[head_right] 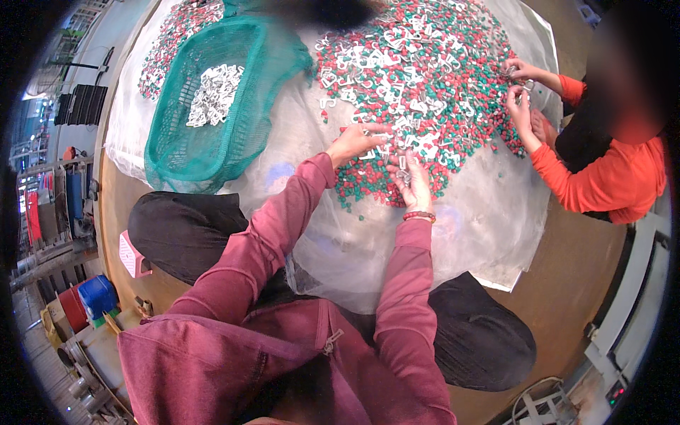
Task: The person sits on the floor and sorts small white plastic clips from a large mixed pile of red, green, and white plastic pieces. They pick the white clips by hand and place them into a green basket while another person works nearby.
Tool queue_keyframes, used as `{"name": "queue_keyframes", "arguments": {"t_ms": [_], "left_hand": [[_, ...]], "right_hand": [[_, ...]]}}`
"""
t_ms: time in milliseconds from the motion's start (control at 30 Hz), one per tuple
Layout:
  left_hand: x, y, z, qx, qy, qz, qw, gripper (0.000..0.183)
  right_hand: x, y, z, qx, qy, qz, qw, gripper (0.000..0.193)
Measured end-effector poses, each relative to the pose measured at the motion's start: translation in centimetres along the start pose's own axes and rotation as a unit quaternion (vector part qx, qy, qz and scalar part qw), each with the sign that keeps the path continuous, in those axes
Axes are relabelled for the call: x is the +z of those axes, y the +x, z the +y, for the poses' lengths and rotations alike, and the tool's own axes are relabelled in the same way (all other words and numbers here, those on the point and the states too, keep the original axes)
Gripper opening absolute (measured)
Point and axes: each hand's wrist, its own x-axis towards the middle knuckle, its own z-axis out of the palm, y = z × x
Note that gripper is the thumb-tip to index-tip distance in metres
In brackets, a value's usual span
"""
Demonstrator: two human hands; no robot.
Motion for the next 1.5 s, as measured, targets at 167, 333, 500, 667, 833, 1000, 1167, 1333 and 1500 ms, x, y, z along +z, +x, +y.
{"name": "queue_keyframes", "arguments": {"t_ms": [167, 333, 500, 667, 833, 1000, 1167, 1333, 1500], "left_hand": [[0.2, -1.6, 0.6, 0.062, 0.148, 0.100, 0.982, 0.030], [-0.2, -2.3, 2.4, 0.130, 0.207, 0.168, 0.955, 0.025], [-1.5, -1.7, 3.1, 0.060, -0.044, 0.089, 0.993, 0.019], [-2.4, -2.1, 4.7, 0.132, -0.035, 0.071, 0.988, 0.016], [-3.6, -2.4, 4.5, 0.248, 0.160, 0.045, 0.954, 0.016], [-3.8, -2.8, 0.3, 0.050, -0.361, 0.087, 0.927, 0.021], [-0.9, -4.8, -2.3, -0.096, -0.728, 0.006, 0.679, 0.036], [-0.7, -4.4, -1.5, -0.037, -0.825, 0.004, 0.564, 0.040], [-12.4, -3.1, 2.5, 0.246, -0.814, 0.026, 0.526, 0.036]], "right_hand": [[3.3, 0.3, 0.6, -0.001, -0.039, -0.042, 0.998, 0.031], [5.2, 1.1, 0.2, 0.002, -0.026, -0.055, 0.998, 0.022], [5.2, 0.5, -0.9, -0.005, -0.024, -0.052, 0.998, 0.020], [4.4, 0.8, -0.7, -0.027, 0.038, -0.116, 0.992, 0.021], [3.5, 1.1, -0.4, -0.085, 0.178, -0.018, 0.980, 0.017], [6.0, -0.4, -2.6, -0.199, 0.044, -0.046, 0.978, 0.019], [11.2, -1.4, -4.4, -0.152, -0.345, -0.097, 0.921, 0.031], [14.4, -2.0, -3.5, -0.289, -0.592, -0.110, 0.745, 0.047], [10.5, -1.9, -8.3, -0.341, -0.515, -0.018, 0.786, 0.046]]}}
